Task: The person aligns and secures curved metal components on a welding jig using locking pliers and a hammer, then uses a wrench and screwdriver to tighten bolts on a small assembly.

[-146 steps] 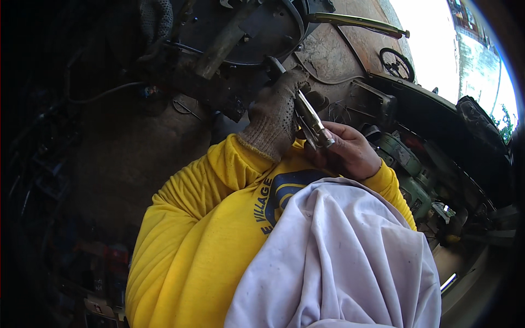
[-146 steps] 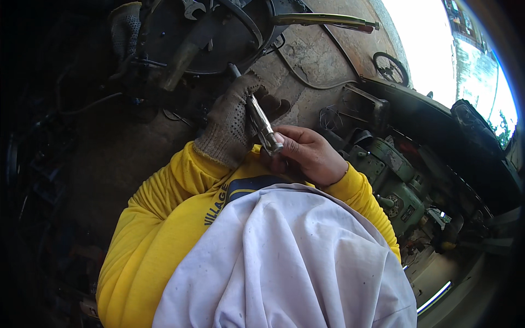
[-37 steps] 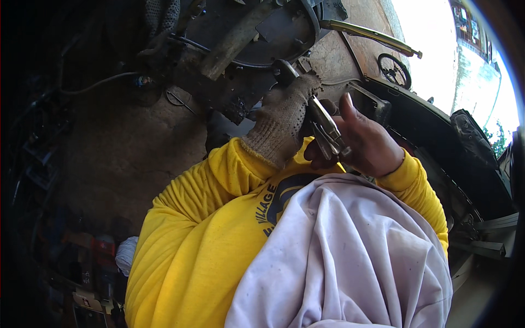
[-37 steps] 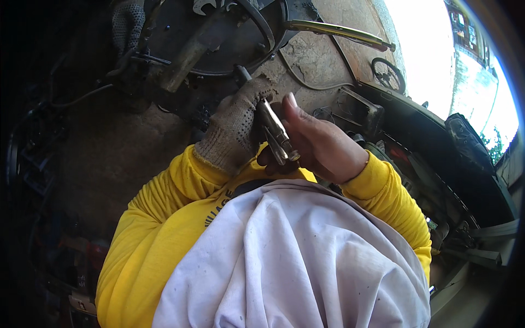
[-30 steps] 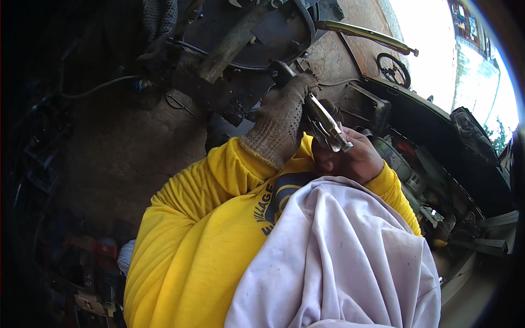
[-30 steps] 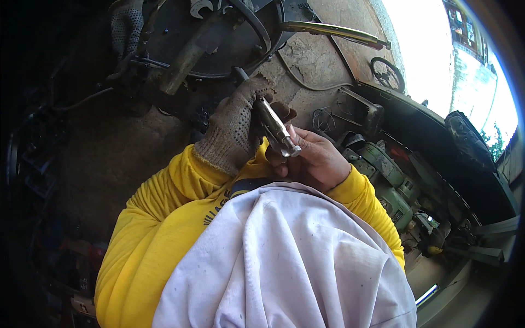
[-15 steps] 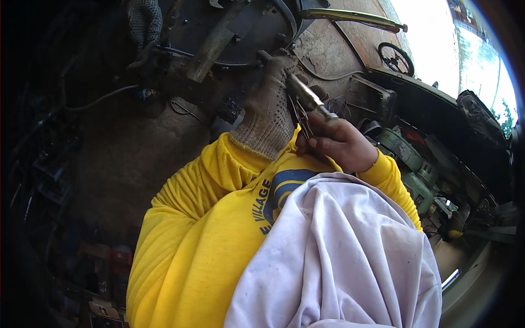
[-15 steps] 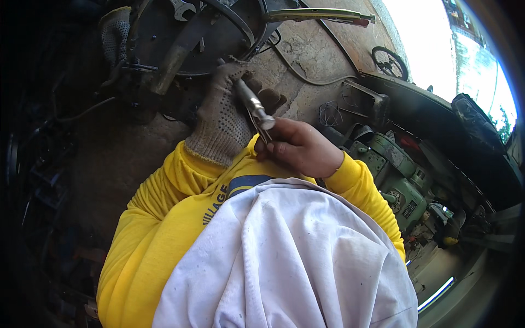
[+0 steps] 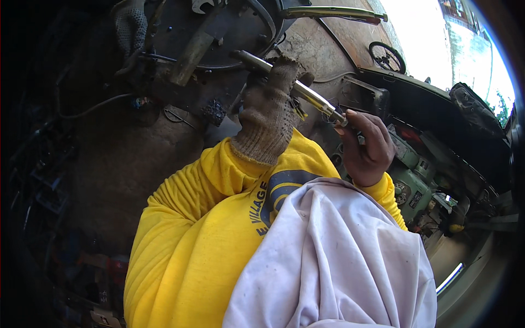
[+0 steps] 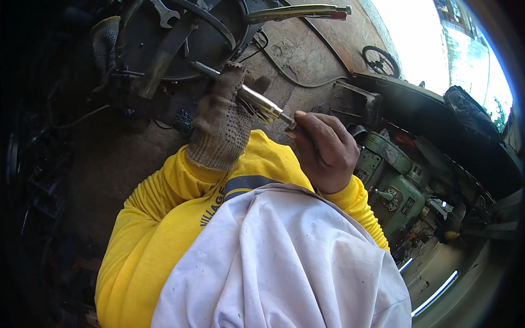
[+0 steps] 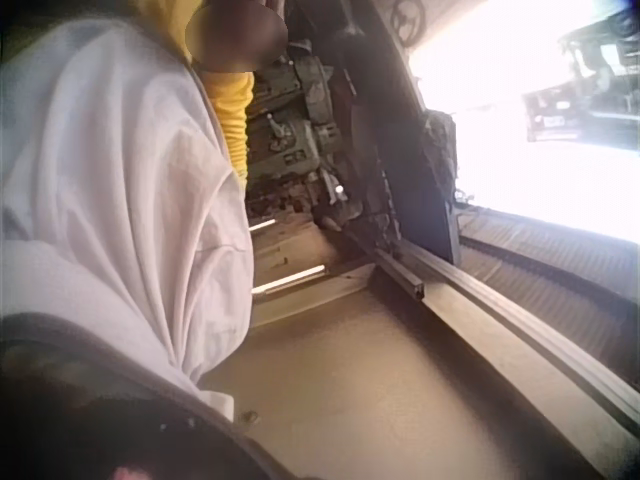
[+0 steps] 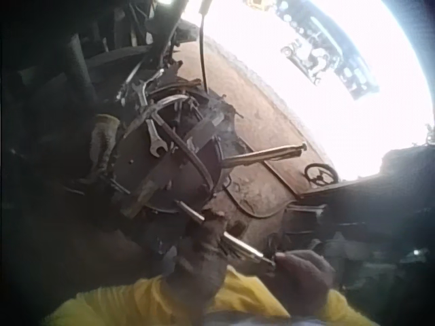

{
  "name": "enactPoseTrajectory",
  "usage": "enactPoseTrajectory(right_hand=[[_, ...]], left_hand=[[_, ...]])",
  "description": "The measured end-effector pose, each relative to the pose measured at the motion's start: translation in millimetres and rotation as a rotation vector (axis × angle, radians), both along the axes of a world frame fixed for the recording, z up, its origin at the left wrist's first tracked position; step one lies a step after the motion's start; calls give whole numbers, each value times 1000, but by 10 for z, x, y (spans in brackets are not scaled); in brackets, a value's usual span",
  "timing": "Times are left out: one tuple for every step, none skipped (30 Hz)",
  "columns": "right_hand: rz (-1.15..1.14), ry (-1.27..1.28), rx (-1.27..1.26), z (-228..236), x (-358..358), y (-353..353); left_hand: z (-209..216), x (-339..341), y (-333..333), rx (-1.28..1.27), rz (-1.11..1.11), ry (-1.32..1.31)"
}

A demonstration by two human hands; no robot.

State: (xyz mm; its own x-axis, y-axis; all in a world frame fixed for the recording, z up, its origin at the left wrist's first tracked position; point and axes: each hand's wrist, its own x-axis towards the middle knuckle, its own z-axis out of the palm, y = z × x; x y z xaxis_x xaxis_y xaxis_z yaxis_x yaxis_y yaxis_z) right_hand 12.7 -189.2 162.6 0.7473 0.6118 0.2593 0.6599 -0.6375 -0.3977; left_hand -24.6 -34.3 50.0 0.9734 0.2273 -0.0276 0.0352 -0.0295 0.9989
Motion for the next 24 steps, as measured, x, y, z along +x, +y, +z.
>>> enactPoseTrajectory(right_hand=[[-4, -4, 1, -3, 9, 13], [15, -55, -7, -2, 18, 22], [34, -100, -12, -15, 23, 21], [34, -97, -8, -31, 45, 7], [52, -80, -56, -48, 76, -9], [64, -65, -107, -55, 75, -16], [60, -63, -106, -91, 32, -20], [-164, 291, 81, -154, -38, -28], [-385, 646, 270, -194, -79, -31], [-375, 1052, 224, -62, 9, -83], [-372, 1057, 225, -101, 19, -116], [-366, 1084, 331, -194, 34, -153], [-360, 1109, 437, -259, 64, -177], [-380, 1335, 458, -230, 137, -172], [-373, 1339, 454, -255, 150, -161], [-365, 1475, 411, -293, 147, -156], [-355, 1610, 364, -342, 141, -151], [-336, 1753, 521, -421, 118, -149], [-339, 1755, 518, -408, 128, -114], [-346, 1776, 462, -362, 153, -64], [-351, 1799, 405, -321, 185, -18], [-351, 1802, 402, -296, 219, 12], [-359, 1824, 344, -275, 256, 39], [-366, 1842, 284, -244, 291, 70]], left_hand=[[-15, -2, -25, 1, -4, -4], [-47, -11, -62, 72, 4, -12], [-69, -26, -79, 147, 11, -14], [-64, -37, -80, 151, 10, -11], [-53, -53, -78, 170, 27, -55], [-48, -68, -73, 187, 38, -101], [-78, -74, -89, 188, 35, -99], [-134, -77, -122, 172, 26, -135], [-157, -77, -129, 159, 20, -168], [-169, -80, -114, 162, 22, -164], [-165, -80, -84, 137, -8, -97], [-164, -88, -69, 125, -20, -59], [-159, -86, -54, 114, -33, -23], [-147, -83, -64, 156, -39, -66], [-140, -75, -100, 177, -36, -90], [-138, -75, -132, 200, -33, -110], [-163, -87, -208, -167, 41, -54], [-119, -82, -202, -355, 68, -20], [-66, -62, -186, -542, 110, 7], [-5, -44, -140, -663, 76, 126], [33, -45, -100, -724, 60, 187], [70, -43, -63, -784, 47, 249], [71, -62, -37, -589, 24, 184], [58, -70, -2, -494, 12, 150]])
